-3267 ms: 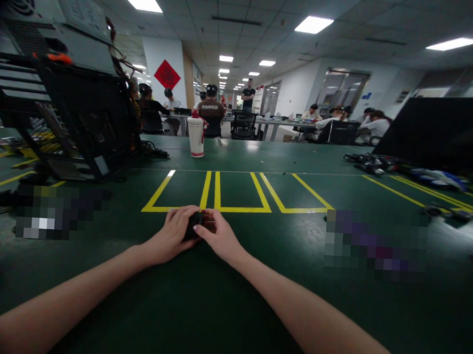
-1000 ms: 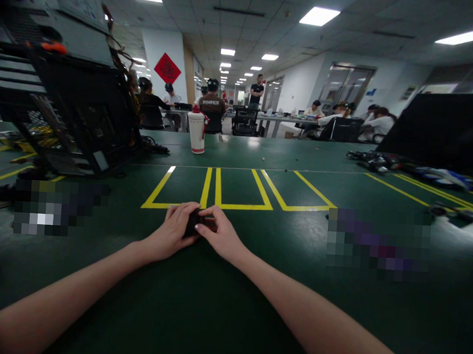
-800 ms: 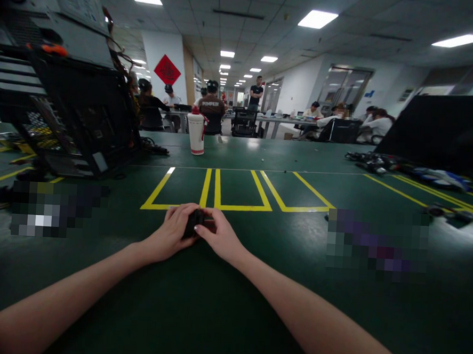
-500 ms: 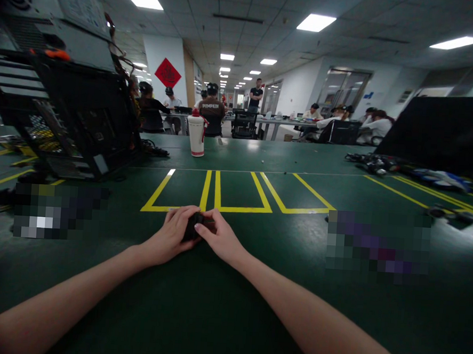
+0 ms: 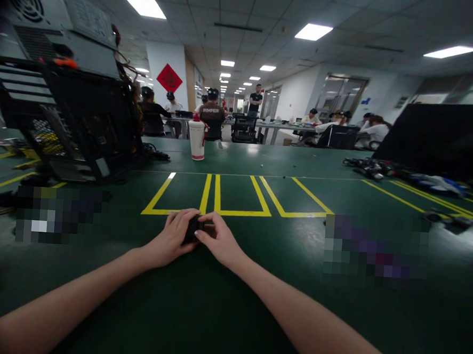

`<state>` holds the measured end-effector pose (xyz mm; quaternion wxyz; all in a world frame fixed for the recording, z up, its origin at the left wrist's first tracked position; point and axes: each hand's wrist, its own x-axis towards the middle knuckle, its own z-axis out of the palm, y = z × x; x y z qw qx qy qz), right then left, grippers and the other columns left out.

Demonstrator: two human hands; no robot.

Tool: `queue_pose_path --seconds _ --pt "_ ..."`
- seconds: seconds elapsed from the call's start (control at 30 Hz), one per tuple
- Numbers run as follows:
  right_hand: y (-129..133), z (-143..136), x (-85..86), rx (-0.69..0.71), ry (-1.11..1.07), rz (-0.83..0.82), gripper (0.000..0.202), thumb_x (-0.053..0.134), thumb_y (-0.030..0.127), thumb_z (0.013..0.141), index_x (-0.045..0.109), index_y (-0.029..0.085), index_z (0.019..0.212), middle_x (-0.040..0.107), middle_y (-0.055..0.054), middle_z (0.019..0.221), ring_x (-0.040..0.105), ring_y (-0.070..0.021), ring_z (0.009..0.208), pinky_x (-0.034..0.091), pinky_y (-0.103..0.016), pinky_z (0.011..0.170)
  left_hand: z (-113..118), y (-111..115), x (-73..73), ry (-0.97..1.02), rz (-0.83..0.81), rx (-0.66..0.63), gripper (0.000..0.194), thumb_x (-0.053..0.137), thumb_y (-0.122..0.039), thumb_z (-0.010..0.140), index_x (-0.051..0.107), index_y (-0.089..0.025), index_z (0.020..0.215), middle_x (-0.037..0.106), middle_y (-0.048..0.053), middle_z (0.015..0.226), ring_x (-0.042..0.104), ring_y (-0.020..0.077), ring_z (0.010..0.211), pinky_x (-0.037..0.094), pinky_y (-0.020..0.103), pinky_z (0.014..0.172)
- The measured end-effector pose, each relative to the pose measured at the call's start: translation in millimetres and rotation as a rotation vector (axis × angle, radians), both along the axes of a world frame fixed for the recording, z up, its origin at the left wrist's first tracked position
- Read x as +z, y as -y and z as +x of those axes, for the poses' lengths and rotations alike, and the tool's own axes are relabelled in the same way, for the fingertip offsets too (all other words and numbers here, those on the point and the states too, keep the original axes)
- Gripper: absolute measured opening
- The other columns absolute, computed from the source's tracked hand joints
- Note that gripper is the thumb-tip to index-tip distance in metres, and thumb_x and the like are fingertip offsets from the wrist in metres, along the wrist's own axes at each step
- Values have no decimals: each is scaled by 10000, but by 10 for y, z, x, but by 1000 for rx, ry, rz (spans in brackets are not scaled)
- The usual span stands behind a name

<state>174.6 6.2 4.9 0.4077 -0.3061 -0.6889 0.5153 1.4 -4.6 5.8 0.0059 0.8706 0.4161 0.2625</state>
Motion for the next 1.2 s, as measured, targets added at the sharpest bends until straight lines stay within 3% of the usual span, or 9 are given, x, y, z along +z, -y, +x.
queue_pose_path --seconds 0.13,0.5,0.73,1.0,1.2 --pt "-4 9 -1 -17 45 -27 324 546 257 755 446 229 1062 468 -42 1110 473 -189 1059 408 -397 912 -6 -10 -9 0 -21 -5 604 552 -206 741 209 -206 1238 387 117 1240 353 272 1166 248 498 954" --pt "34 -3 40 14 10 -41 199 525 265 774 465 241 961 491 -18 1038 506 -181 1011 472 -367 827 -3 5 10 -10 -25 4 611 550 -200 743 204 -200 1246 374 111 1254 340 252 1178 236 468 975" --pt "23 12 56 -21 83 -31 313 527 260 775 437 234 1073 476 -41 1115 479 -187 1059 412 -390 912 -11 13 20 -12 -28 2 611 557 -195 737 215 -199 1243 376 105 1252 344 249 1175 237 458 981" --pt "23 -9 39 23 -1 -54 218 526 276 776 445 228 973 493 -21 1019 520 -175 973 485 -348 797 -4 -4 -13 -11 8 6 613 562 -202 737 214 -187 1241 379 117 1247 348 253 1169 245 461 969" --pt "13 8 30 10 19 -49 236 542 221 760 447 232 975 483 -22 1052 501 -181 1024 469 -359 836 -8 2 10 -8 -24 -1 589 547 -206 747 221 -199 1238 373 102 1253 339 248 1173 235 455 976"
